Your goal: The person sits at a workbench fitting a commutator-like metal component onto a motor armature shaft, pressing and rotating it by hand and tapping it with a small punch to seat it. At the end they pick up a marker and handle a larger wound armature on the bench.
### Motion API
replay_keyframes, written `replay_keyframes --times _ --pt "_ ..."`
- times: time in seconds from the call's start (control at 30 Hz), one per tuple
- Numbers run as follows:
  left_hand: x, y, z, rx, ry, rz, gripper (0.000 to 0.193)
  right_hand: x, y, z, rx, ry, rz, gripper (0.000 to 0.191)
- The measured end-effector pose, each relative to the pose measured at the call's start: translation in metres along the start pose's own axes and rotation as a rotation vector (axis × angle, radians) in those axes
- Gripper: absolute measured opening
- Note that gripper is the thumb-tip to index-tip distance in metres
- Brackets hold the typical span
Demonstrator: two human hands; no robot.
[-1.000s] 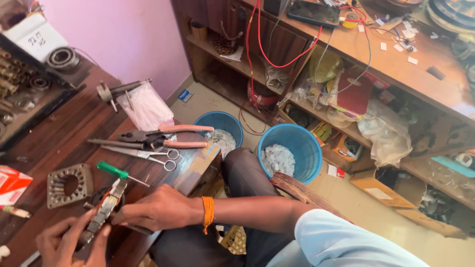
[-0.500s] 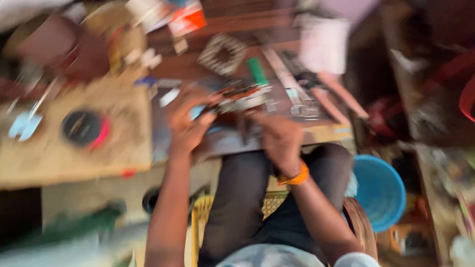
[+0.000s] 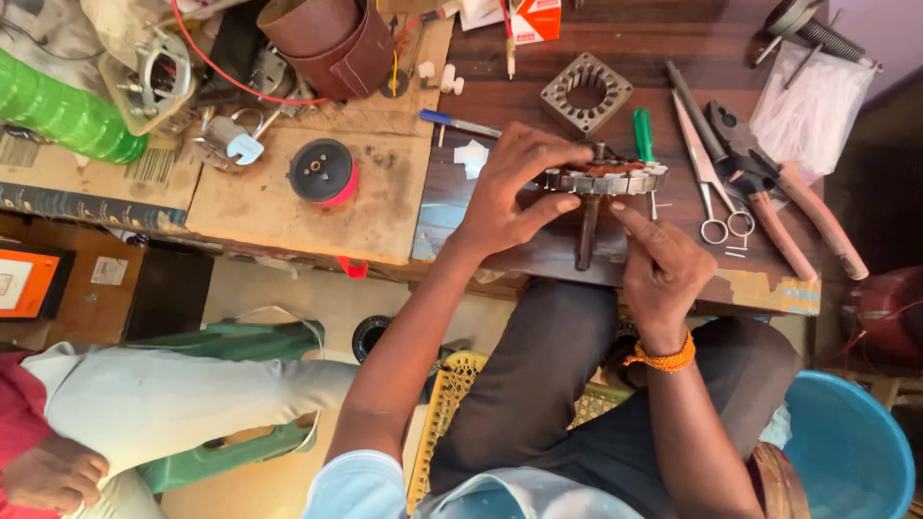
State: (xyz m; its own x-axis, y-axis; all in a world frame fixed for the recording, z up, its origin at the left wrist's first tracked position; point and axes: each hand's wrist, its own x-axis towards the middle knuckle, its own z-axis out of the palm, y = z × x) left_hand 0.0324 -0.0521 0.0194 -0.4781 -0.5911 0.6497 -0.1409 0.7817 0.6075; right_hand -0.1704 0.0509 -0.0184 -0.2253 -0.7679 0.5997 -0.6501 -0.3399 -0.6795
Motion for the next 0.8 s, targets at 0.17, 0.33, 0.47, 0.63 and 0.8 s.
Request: replay_keyframes --times 0.17,0.33,0.47,0.63,0.8 --pt "0.006 0.015 0.013 0.038 0.087 -0.067 0.033 0.002 0.002 -0.003 0.104 -0.014 -0.08 0.037" --pt "0.011 0.034 0.021 0.121 0.102 -0.124 0.032 0.001 0.0 -0.004 0.077 -0.031 -0.007 0.037" --pt "0.011 0.043 0.026 0.213 0.13 -0.129 0.035 0.002 0.0 -0.004 0.024 -0.033 0.047 0.036" --pt "0.007 0.04 0.044 0.387 0.233 -0.002 0.038 0.002 0.007 -0.005 0.1 -0.058 -0.01 0.035" --pt "0.001 0.022 0.048 0.41 0.247 0.062 0.042 0.003 0.004 -0.009 0.182 -0.075 0.009 0.031"
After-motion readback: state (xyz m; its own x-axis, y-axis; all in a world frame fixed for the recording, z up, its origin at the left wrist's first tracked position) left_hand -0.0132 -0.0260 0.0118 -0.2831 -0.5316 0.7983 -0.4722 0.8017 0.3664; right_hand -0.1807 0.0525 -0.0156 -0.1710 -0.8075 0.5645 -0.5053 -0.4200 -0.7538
